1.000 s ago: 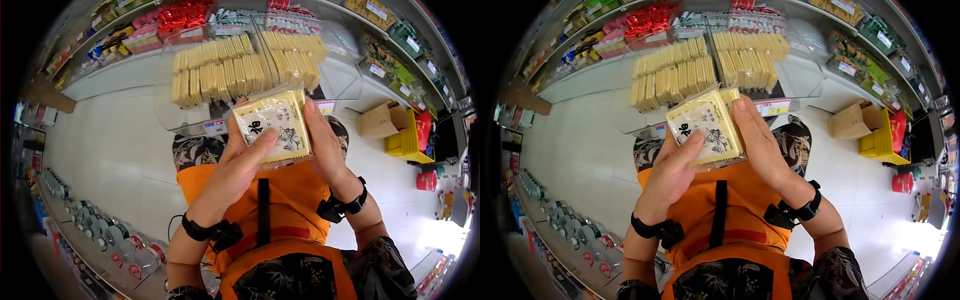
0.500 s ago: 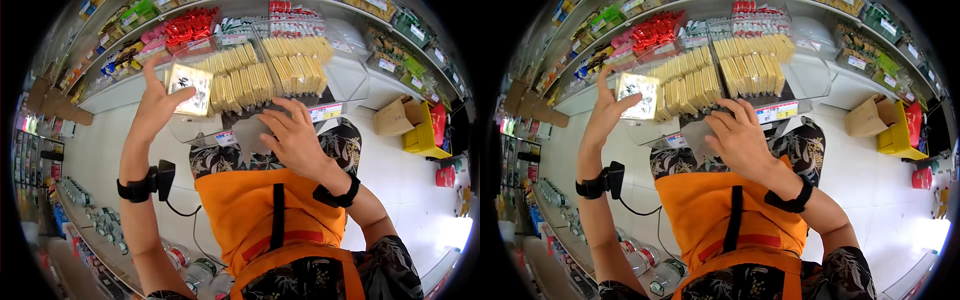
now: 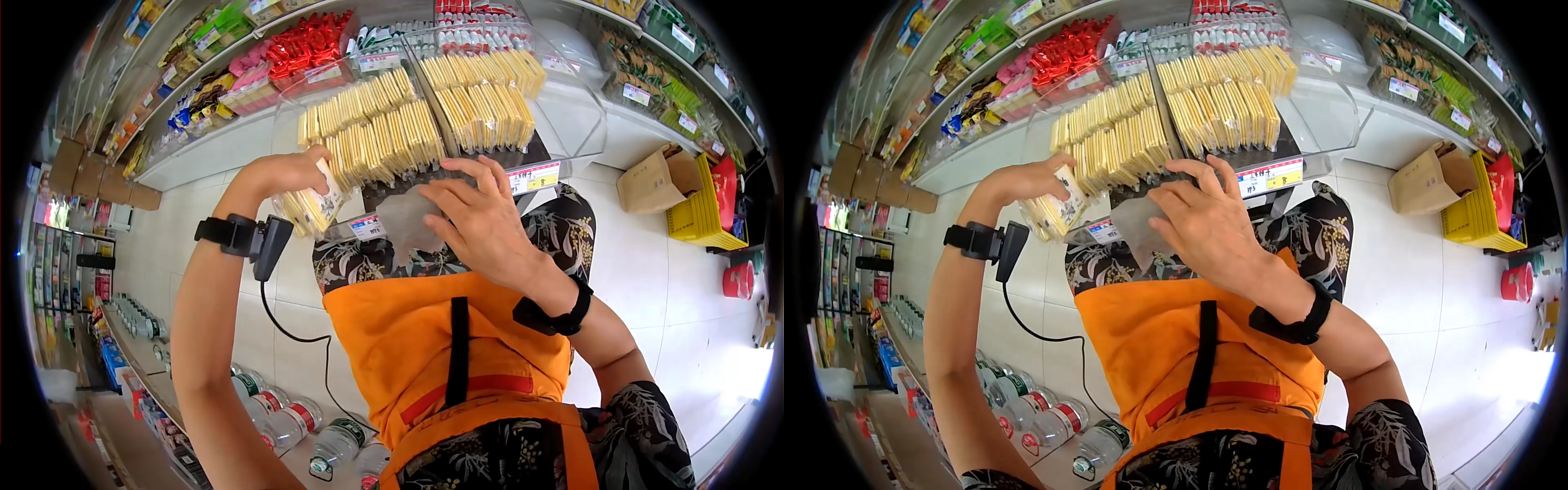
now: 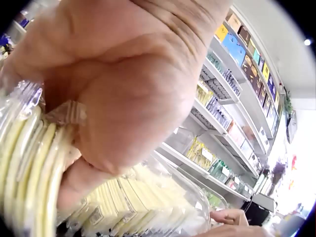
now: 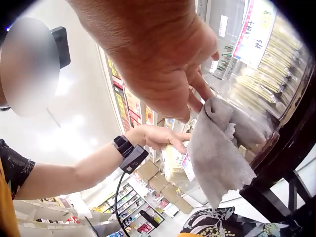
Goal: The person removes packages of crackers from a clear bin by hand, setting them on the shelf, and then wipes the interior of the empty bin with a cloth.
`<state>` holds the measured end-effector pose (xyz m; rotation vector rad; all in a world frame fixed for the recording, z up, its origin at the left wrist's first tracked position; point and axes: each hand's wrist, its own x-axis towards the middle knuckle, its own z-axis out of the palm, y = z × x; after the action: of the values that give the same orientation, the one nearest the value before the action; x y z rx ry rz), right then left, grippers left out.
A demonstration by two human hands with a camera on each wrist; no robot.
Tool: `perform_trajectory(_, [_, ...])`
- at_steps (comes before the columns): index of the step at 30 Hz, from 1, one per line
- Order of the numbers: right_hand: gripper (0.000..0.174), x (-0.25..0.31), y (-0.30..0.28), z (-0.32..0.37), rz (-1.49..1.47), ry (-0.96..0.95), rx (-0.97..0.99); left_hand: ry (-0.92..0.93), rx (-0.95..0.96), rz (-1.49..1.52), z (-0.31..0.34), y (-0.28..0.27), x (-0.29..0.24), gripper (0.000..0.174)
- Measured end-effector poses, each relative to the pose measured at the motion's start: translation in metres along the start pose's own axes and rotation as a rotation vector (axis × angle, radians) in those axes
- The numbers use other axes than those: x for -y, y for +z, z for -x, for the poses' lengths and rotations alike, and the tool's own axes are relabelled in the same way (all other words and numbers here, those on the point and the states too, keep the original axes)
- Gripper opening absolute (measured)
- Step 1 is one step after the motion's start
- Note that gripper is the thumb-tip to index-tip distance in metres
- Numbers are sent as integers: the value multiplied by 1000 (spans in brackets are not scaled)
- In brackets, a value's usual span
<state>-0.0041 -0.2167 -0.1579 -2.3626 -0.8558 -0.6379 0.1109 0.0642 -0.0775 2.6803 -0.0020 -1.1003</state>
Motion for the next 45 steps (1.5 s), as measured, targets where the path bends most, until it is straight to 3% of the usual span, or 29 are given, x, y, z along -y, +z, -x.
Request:
perform_trajectory(5, [24,-1,0,-2,5,-16,-28,50,-151,72,-25,13,21,78])
perform_trajectory(10, [26,0,0,-1,31,1,25,22,-220,204,-9,9,10,83])
perform_trajectory(14, [24,2,4,-2,33,4,11,-86,-389,2,-32,24,16,82])
perform_trajectory(17, [24,3,1,-5,44,-6,17,-115,-505,23,-36,35,19,81])
perform_trajectory(20, [20,3,7,-6,38,-41,-70,-117,-535,63,-38,33,19,80])
perform_trajectory(23, [19,6,10,-8,39,-58,-60,-173,-568,16,-48,38,16,69])
perform_trajectory(26, [24,12,10,-10,93,-21,9,-207,-742,-64,-35,78,0,68])
perform_trajectory(27, [24,12,9,-12,93,-32,12,-202,-664,-66,-28,83,-1,70])
perform_trajectory(30, [23,12,6,-11,107,-42,44,-202,-685,-108,-22,95,-2,68])
perform_trajectory(33, [22,10,0,-13,166,-65,99,17,-1215,-748,-20,101,17,62])
perform_trajectory(36, [22,7,-9,-11,211,-65,156,181,-849,-429,-2,87,22,59])
perform_trajectory(39, [22,4,-8,-10,196,-59,136,120,-758,-435,13,88,13,57])
perform_trajectory(42, [22,5,-7,-9,188,-58,114,227,-827,-511,-3,106,28,61])
perform_trajectory(45, [22,5,-4,-9,188,-62,94,233,-733,-422,-2,103,29,63])
